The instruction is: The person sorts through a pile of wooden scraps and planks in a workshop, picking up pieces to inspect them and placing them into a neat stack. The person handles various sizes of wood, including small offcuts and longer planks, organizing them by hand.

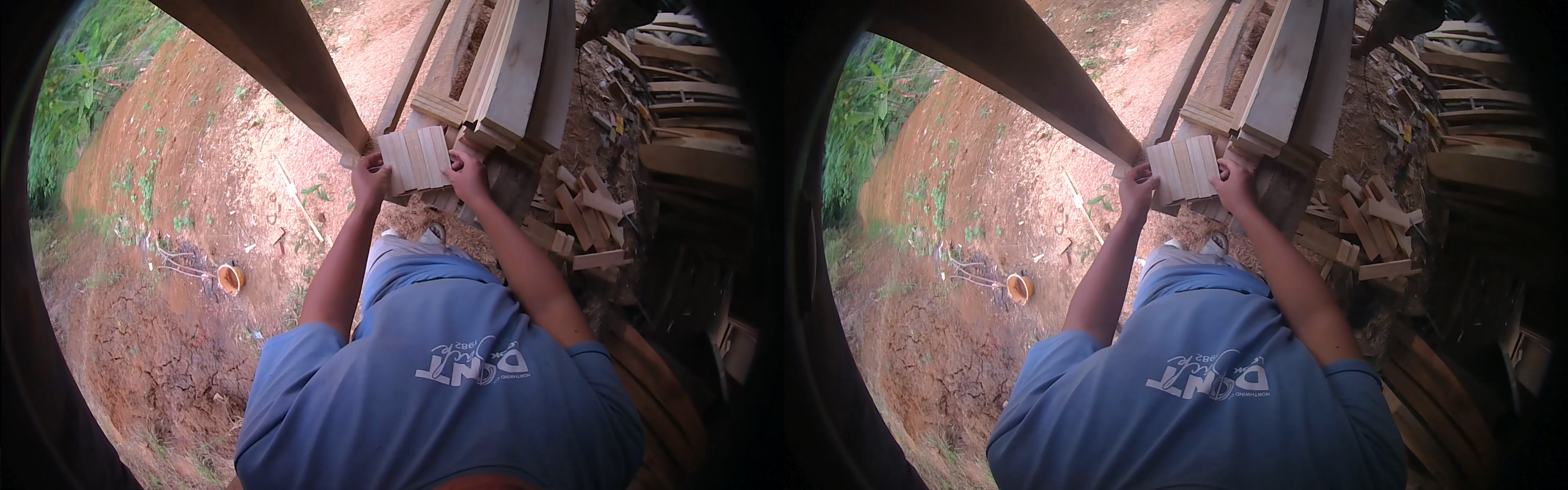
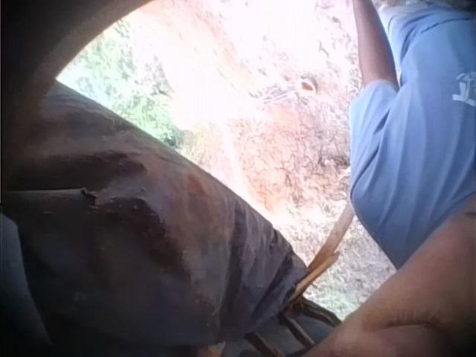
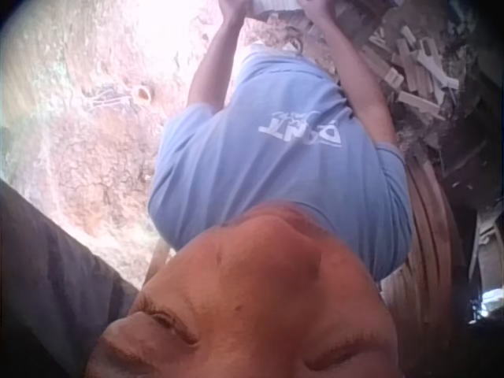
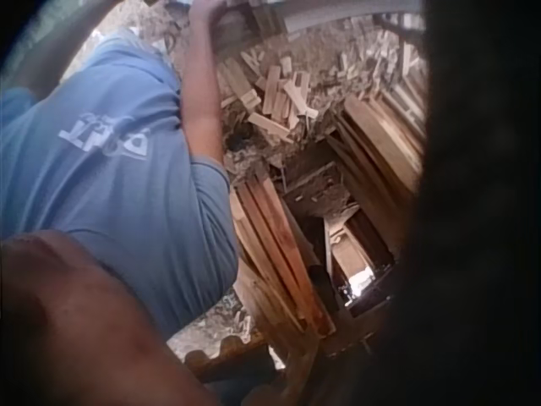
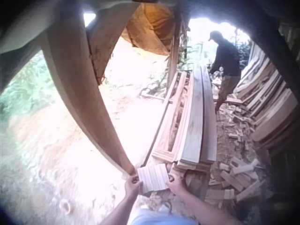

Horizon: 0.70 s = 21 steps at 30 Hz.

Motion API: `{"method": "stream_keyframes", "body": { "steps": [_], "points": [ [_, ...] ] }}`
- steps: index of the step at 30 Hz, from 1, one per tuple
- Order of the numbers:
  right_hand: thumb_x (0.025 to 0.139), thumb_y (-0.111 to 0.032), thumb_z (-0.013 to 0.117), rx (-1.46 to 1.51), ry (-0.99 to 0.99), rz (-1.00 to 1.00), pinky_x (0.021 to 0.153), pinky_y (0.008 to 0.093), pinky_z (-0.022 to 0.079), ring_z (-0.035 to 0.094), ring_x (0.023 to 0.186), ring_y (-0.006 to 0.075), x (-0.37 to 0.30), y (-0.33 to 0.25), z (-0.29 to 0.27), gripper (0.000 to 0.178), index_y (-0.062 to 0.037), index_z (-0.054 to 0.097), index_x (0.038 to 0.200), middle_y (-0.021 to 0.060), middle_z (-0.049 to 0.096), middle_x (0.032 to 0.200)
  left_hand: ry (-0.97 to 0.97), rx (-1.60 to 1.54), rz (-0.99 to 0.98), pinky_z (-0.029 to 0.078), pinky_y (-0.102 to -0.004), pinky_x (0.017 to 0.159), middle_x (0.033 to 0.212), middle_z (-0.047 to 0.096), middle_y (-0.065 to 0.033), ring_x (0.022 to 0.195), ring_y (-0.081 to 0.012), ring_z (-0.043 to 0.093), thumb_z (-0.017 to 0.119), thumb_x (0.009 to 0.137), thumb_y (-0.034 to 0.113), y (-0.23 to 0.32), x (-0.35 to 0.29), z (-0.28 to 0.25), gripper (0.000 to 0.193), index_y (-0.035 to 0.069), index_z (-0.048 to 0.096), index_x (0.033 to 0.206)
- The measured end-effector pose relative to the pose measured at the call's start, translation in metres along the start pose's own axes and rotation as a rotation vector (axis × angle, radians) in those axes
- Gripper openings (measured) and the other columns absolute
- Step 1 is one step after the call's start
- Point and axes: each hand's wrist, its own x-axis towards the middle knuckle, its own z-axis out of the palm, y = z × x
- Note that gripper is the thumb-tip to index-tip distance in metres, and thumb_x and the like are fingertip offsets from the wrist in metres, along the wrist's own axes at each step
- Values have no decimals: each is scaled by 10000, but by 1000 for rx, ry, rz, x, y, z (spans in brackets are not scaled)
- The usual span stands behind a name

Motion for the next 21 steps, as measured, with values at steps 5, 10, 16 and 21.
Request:
{"method": "stream_keyframes", "body": {
  "steps": [5, 10, 16, 21],
  "points": [
    [743, -147, 835, -7, -4, -4, 763, 366, 561, 672, 776, 225, 0, -1, 0, 431, -80, 723, 1153, 80, 678, 809, -11, -18, 9, 561, -339, 869, 1073, 714, -123, 973, -206, 691, 740, 848, 33, -3, 1, 2, 413, -12, 674, 1253],
    [741, -124, 826, -24, -1, -11, 768, 367, 559, 675, 788, 229, -4, -9, -4, 422, -85, 726, 1150, 80, 673, 807, -16, -48, 27, 563, -325, 862, 1063, 724, -115, 952, -190, 694, 729, 858, 23, -7, 4, 2, 399, -12, 673, 1252],
    [741, -103, 823, -34, -11, 14, 776, 367, 561, 682, 801, 231, -4, -12, -8, 422, -95, 732, 1153, 82, 686, 830, -11, -13, 26, 563, -324, 862, 1059, 720, -110, 950, -192, 695, 731, 858, 27, -4, 2, 2, 404, -15, 670, 1255],
    [730, -105, 836, -21, -22, 21, 786, 364, 564, 689, 812, 228, -1, -5, -7, 469, -113, 731, 1187, 83, 700, 849, -20, -48, 22, 564, -330, 865, 1055, 716, -116, 957, -195, 693, 735, 858, 30, -9, 5, 1, 408, -17, 668, 1257]
  ]
}}
